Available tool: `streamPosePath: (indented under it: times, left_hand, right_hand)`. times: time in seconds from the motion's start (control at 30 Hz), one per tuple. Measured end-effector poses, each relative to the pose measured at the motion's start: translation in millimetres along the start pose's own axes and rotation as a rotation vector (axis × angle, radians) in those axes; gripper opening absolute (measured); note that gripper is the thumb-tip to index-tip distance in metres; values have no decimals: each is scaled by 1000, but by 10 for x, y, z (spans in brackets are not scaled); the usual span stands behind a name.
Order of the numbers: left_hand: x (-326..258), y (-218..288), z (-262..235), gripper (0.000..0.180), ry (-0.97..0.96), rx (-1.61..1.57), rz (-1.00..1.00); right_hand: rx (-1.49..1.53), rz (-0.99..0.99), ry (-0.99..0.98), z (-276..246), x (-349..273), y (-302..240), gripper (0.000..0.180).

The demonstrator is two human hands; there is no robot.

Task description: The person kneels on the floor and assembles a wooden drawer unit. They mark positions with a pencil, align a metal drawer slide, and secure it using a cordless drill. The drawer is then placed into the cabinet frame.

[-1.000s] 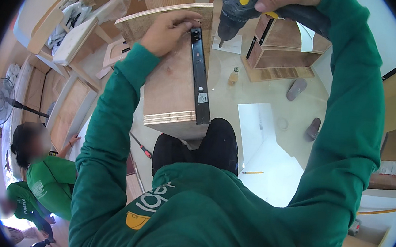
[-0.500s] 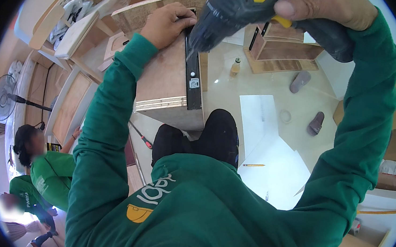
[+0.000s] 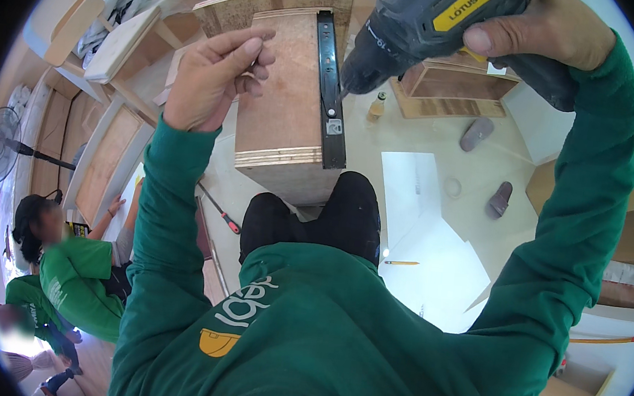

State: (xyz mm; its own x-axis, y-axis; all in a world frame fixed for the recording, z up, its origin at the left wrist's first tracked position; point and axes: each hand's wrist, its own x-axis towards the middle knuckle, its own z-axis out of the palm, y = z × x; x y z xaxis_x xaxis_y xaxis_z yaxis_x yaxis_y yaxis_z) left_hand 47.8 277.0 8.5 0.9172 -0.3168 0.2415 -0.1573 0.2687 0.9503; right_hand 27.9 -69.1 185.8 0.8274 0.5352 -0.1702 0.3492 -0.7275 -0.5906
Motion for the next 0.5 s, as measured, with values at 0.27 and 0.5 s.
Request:
streamPosePath:
  times: [0.27, 0.5]
  left_hand:
    - [-96, 21, 134, 20, 48, 318, 20]
    - [171, -159, 196, 19, -52, 801, 341]
  right_hand:
    - [238, -8, 23, 171, 204, -256, 46]
    - [37, 17, 164, 242, 337, -470, 48]
